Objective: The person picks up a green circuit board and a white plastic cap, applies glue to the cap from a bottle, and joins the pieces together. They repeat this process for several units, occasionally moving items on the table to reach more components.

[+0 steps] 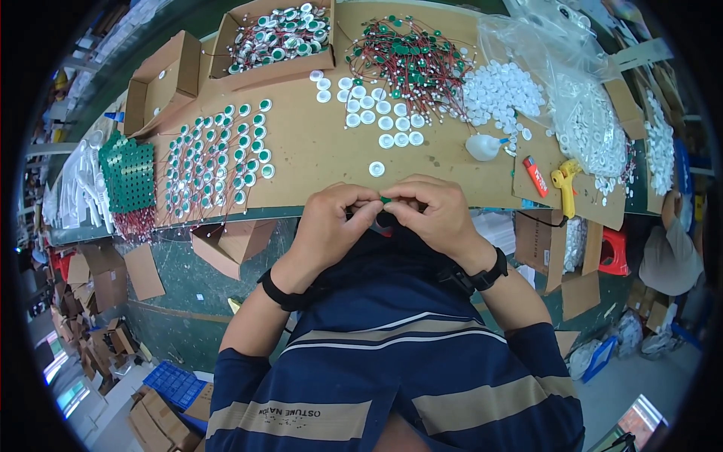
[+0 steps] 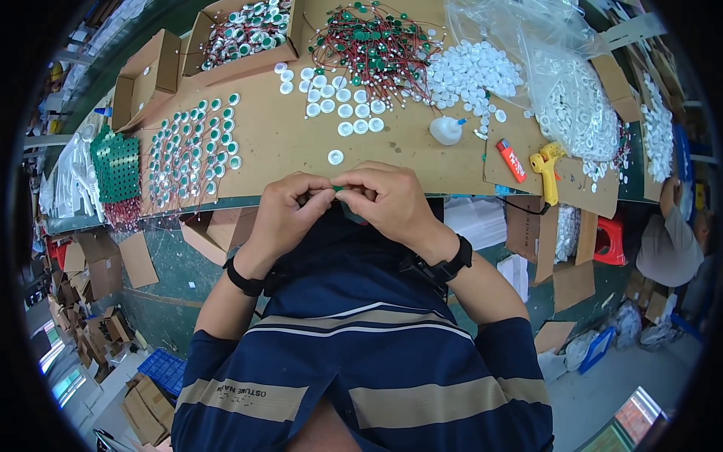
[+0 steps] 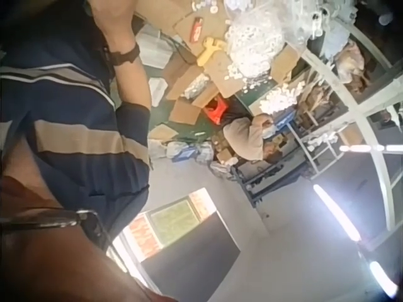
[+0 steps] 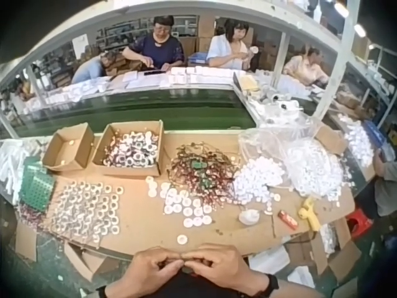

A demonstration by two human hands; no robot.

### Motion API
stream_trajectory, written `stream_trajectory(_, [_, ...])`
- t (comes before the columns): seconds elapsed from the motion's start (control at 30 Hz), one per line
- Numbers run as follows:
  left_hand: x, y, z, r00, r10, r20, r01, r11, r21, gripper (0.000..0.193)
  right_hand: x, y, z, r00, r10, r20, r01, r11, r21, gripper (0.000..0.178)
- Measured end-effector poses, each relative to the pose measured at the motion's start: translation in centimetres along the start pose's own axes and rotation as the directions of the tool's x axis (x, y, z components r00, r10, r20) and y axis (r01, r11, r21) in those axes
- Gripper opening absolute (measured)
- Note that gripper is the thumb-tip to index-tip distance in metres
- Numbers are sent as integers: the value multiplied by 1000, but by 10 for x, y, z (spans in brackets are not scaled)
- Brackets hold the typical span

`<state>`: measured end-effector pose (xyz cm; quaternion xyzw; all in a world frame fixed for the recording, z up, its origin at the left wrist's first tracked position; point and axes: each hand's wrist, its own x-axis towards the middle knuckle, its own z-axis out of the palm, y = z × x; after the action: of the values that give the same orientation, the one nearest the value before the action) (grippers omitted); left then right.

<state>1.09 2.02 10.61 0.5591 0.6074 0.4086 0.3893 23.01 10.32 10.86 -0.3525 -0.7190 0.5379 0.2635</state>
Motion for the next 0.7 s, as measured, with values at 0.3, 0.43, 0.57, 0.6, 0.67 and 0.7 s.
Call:
stream_trajectory(0.3, [3, 10, -10, 971, -194, 138, 202, 978, -46, 15, 4, 13, 1, 915, -403, -12, 390, 894, -221, 26])
stream_trajectory(0.43, [9, 5, -10, 992, -98, 78, 96, 995, 36, 16, 10, 11, 1, 959, -282, -40, 272, 948, -165, 24])
stream_trajectory(0.57, [24, -9, -7, 976, 210, -64, -183, 939, 290, 27, 26, 17, -1, 987, -142, -76, 128, 979, -160, 22])
stream_trajectory(0.6, [28, -12, -6, 958, 275, -85, -226, 901, 371, 30, 31, 20, 0, 986, -140, -88, 122, 975, -185, 22])
stream_trajectory(0.67, [32, -15, -5, 935, 340, -100, -262, 853, 451, 33, 36, 23, 2, 985, -139, -98, 116, 971, -210, 22])
stream_trajectory(0.7, [33, -17, -3, 935, 344, -91, -262, 839, 477, 35, 37, 24, 3, 984, -153, -88, 126, 960, -250, 22])
